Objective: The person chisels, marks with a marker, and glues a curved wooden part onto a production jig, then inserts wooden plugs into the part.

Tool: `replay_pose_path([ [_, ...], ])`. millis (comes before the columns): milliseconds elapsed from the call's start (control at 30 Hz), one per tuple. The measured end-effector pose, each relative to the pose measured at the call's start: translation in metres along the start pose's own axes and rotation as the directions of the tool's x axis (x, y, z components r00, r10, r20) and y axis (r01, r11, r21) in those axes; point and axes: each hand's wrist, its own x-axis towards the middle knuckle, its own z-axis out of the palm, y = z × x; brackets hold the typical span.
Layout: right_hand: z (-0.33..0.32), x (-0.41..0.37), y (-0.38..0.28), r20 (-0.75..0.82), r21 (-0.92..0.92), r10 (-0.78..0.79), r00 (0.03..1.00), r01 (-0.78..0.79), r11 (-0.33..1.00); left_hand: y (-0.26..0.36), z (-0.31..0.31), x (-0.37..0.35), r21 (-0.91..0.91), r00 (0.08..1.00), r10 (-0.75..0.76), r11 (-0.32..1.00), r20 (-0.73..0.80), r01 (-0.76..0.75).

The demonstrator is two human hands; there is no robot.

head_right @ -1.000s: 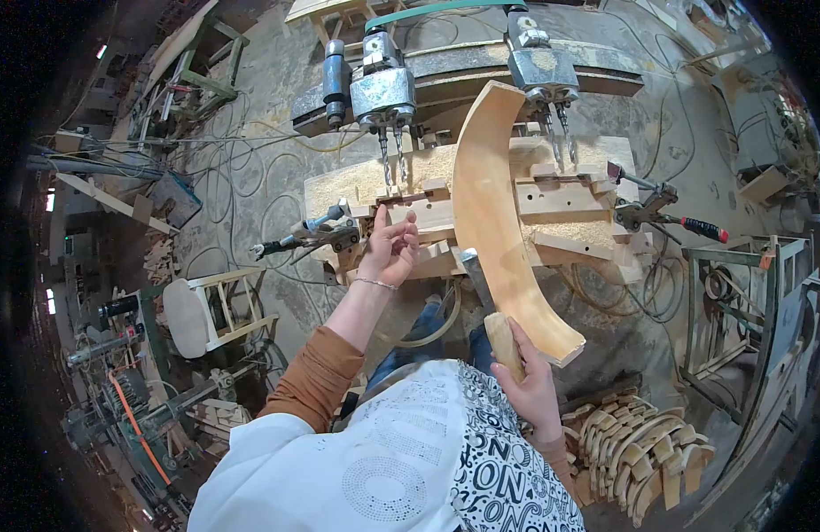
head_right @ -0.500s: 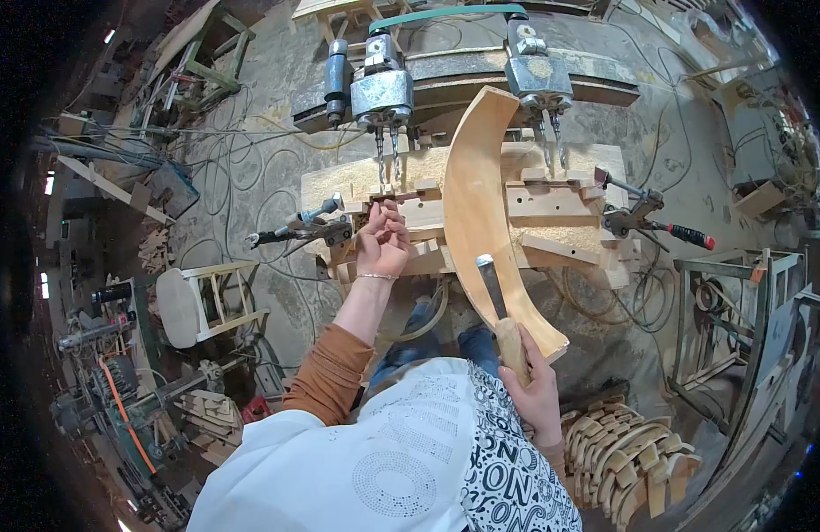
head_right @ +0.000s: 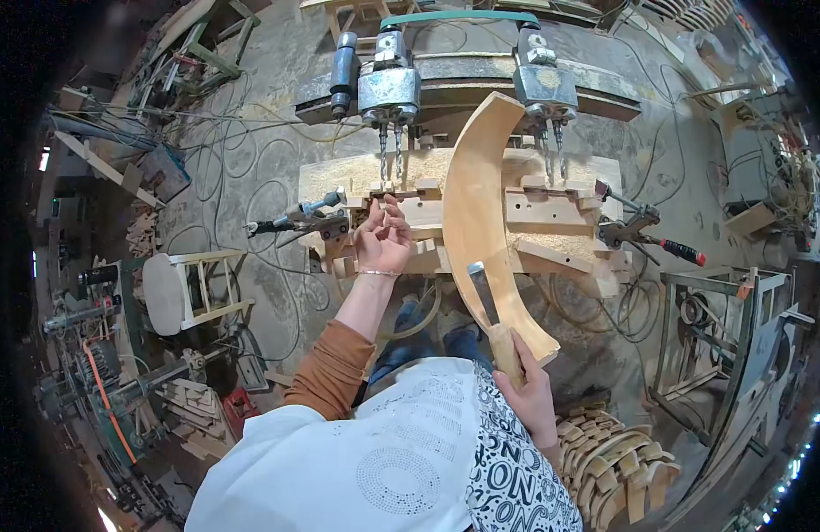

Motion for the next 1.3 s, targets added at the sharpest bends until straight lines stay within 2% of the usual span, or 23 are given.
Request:
replay_pose_path([
  [67, -0.001, 0.001, -0.002, 0.016, -0.008, 0.031, 0.999, -0.031, 0.999, 0.002, -0.006, 0.003, -0.048, 1.000, -0.017, 0.999, 0.012, 0.018],
  [167, 0.000, 0.001, 0.002, 0.004, -0.065, 0.009, 1.000, -0.009, 0.998, 0.005, -0.006, 0.001, -0.028, 0.999, -0.011, 1.000, 0.046, 0.012],
  [333, 0.000, 0.000, 0.003, -0.001, -0.034, 0.025, 1.000, -0.025, 0.999, 0.006, -0.009, 0.000, 0.034, 0.995, -0.018, 0.999, 0.094, 0.015],
  [733, 0.000, 0.002, 0.000, 0.003, -0.028, 0.063, 0.998, -0.063, 0.998, 0.007, -0.007, -0.002, 0.004, 0.999, 0.023, 1.000, 0.029, -0.024],
  [1067, 0.003, 0.003, -0.009, -0.012, -0.027, 0.053, 0.999, -0.053, 0.998, 0.006, -0.011, 0.000, 0.035, 0.999, 0.031, 0.999, 0.040, -0.032],
  [1133, 0.003, 0.003, -0.009, -0.028, -0.028, 0.047, 0.998, -0.048, 0.998, 0.009, -0.013, -0.002, 0.014, 0.994, -0.003, 1.000, 0.109, 0.001],
  [1300, 0.003, 0.003, -0.013, -0.017, -0.045, 0.040, 0.999, -0.040, 0.998, 0.010, -0.014, -0.003, 0.006, 0.990, -0.014, 1.000, 0.139, 0.013],
])
